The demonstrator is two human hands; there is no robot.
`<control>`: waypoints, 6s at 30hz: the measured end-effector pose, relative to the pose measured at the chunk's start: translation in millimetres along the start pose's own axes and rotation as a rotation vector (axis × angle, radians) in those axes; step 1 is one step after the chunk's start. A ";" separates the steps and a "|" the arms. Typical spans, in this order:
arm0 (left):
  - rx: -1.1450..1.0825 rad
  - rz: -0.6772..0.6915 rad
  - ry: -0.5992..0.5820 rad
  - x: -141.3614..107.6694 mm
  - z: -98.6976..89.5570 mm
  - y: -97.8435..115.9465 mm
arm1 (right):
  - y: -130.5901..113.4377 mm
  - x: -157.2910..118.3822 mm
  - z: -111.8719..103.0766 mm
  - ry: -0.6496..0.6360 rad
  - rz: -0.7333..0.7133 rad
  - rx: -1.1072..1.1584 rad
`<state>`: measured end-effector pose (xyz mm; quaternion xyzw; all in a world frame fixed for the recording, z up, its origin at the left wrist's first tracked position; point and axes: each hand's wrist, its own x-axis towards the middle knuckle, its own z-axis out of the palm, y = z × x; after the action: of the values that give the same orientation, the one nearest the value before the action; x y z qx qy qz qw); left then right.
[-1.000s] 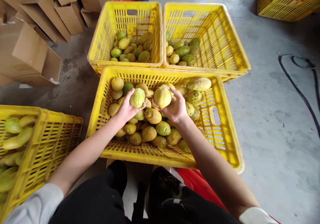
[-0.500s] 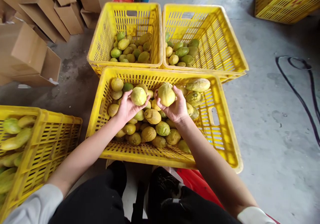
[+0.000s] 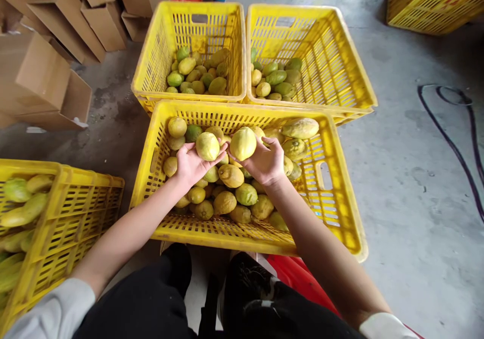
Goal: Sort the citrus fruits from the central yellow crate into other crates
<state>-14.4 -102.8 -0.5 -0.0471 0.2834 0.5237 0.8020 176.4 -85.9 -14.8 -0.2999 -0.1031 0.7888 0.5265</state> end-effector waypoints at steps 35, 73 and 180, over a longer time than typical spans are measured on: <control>0.086 -0.006 -0.009 -0.5 1.2 -0.8 | 5.4 -1.8 10.7 0.142 0.007 0.002; 0.046 0.058 0.018 -0.6 6.8 -2.2 | 2.9 0.0 7.0 0.017 0.031 0.054; 0.094 0.092 0.061 4.7 8.8 4.7 | -0.1 -7.6 19.6 -0.016 0.061 0.004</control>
<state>-13.6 -93.6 5.6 -0.0122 0.3340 0.5443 0.7695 167.1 -89.7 3.7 -0.2953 -0.0965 0.8070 0.5021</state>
